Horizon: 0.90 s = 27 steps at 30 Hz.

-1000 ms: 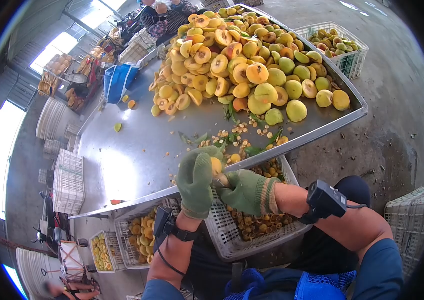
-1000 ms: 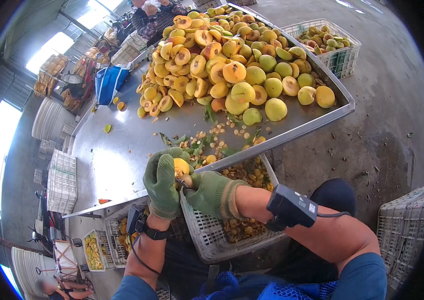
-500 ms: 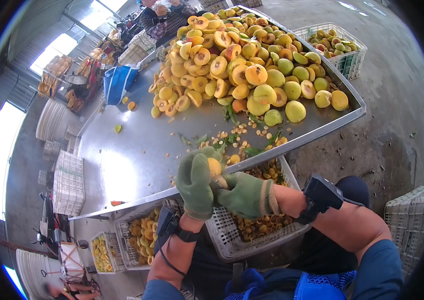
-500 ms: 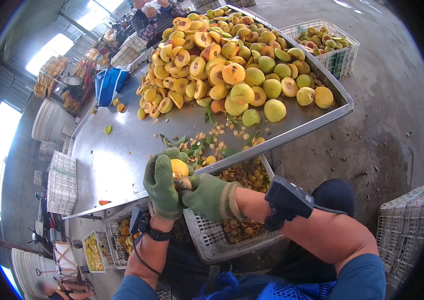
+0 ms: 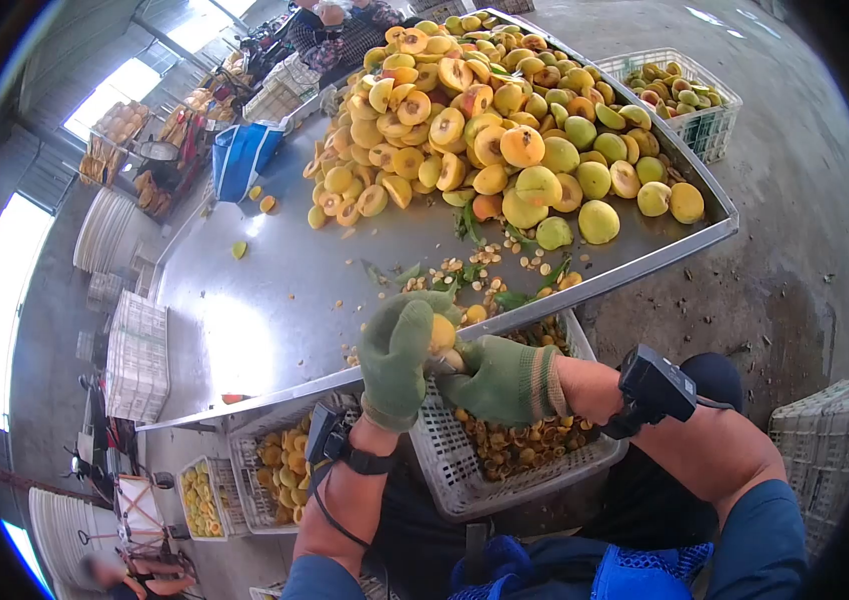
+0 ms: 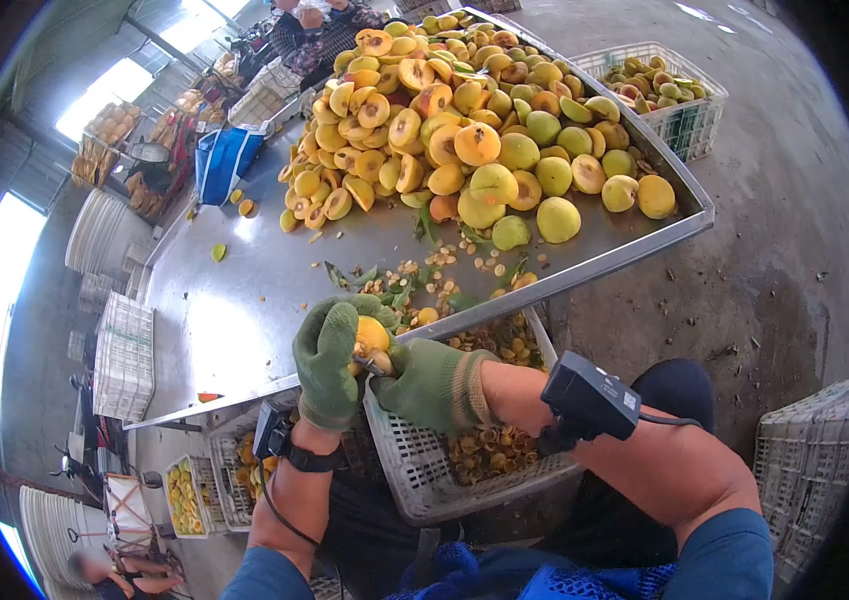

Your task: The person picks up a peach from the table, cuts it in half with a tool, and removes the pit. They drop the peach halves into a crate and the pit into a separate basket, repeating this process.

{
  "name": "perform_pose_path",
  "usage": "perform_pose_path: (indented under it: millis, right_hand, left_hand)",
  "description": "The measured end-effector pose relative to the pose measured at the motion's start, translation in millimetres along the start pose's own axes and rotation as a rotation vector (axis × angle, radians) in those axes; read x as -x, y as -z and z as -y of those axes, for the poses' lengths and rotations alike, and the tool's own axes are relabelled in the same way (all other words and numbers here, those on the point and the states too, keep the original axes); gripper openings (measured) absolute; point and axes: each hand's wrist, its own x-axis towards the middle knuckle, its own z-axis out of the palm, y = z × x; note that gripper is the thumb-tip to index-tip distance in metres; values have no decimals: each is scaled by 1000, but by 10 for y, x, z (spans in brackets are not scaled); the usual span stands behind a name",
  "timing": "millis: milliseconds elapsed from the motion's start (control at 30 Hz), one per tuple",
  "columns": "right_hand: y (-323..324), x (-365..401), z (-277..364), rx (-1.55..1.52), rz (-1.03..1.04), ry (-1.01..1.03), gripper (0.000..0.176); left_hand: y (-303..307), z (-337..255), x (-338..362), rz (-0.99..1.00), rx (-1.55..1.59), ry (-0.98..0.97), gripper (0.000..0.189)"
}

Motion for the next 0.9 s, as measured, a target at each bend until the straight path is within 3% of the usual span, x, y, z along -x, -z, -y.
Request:
perform_pose_path:
  millis: [67,167,267,300,400,500,633,900]
  right_hand:
    - [62,31,85,64,35,-75,21]
    - [19,-63,-285,43,-2,130,25]
    - [263,116,283,-167,262,-340,26]
    - [267,137,326,-211,263,-344,25]
    - [269,192,390,-345,287,-353,25]
    - [304,215,396,-447,339,-358,25]
    - [304,182,397,-431,393,-376,25]
    - [375,216,429,-386,453,-373,26]
  left_hand:
    - [40,-23,-18,70,-18,104,27]
    - [76,-34,-77,177,-59,128,29]
    - [126,-62,-103,274,-87,93,40]
    - [129,-80,-119,307,-92,78,45]
    - [65,114,-11,125,56,-115,54]
    - [-38,206,137,16,33,-129,61]
    - [115,192,89,110,-14,-70,60]
    - [136,237,91,105,-135,-151,53]
